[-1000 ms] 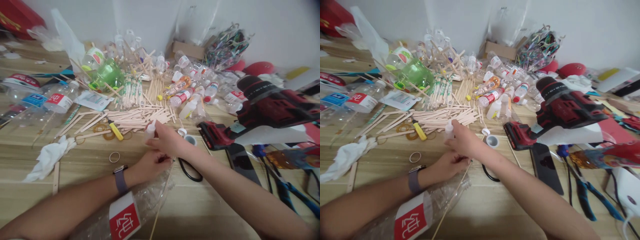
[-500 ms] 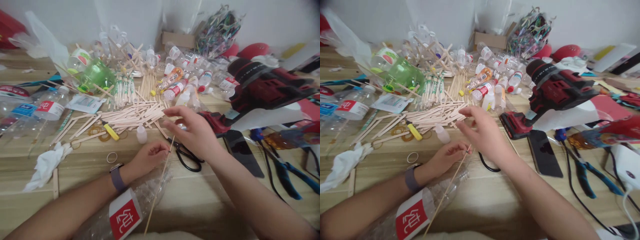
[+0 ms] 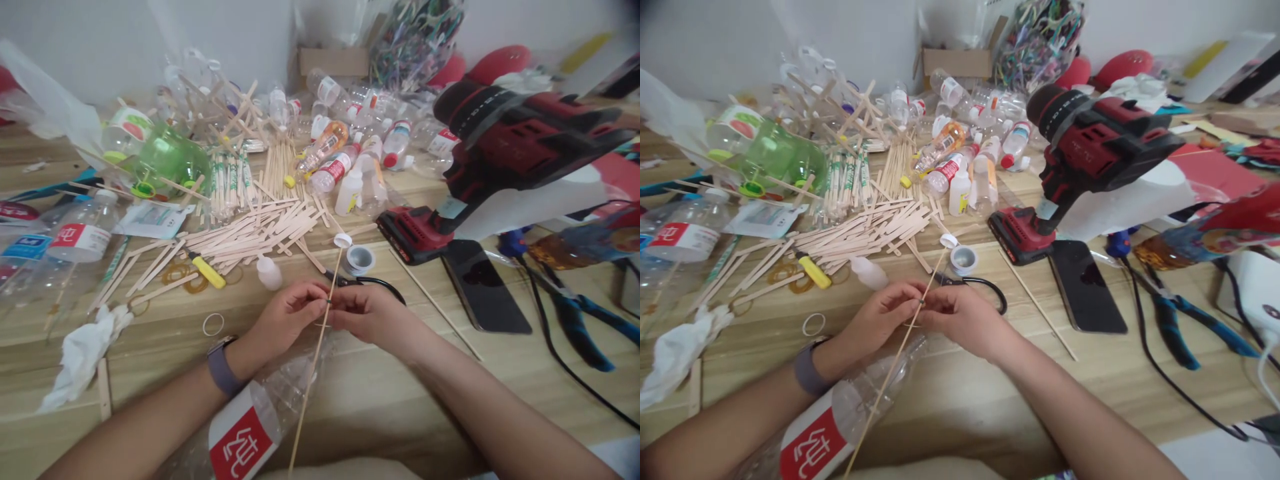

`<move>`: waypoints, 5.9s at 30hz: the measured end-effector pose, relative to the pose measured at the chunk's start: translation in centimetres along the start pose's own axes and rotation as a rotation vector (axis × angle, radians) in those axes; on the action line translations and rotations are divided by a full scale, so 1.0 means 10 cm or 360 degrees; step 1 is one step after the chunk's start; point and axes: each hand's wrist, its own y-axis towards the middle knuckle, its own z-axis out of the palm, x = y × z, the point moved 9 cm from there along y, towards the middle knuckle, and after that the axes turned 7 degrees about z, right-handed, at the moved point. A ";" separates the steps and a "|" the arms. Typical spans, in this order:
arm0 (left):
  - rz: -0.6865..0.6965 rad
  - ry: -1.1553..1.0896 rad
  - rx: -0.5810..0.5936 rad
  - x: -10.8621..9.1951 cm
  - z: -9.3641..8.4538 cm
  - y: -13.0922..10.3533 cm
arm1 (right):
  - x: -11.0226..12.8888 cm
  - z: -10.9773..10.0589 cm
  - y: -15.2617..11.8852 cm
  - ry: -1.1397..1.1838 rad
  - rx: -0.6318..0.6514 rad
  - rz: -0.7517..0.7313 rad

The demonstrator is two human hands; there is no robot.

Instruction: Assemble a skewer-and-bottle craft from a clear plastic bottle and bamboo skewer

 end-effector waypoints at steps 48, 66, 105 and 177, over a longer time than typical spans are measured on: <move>-0.0149 0.0255 -0.0022 0.10 -0.01 -0.05 | 0.45 -0.50 -0.22 -0.0701 -0.0698 -0.0304; 0.0240 0.0741 -0.0057 -0.21 0.03 -0.08 | 0.57 0.09 0.42 -0.1353 0.0637 0.0537; 0.0288 0.0823 -0.0024 -0.23 0.05 -0.09 | 0.51 0.04 0.29 -0.1543 0.0695 0.0507; 0.0039 0.0468 -0.0186 -0.10 -0.04 -0.07 | 0.64 -0.02 -0.28 -0.1011 -0.0364 -0.0737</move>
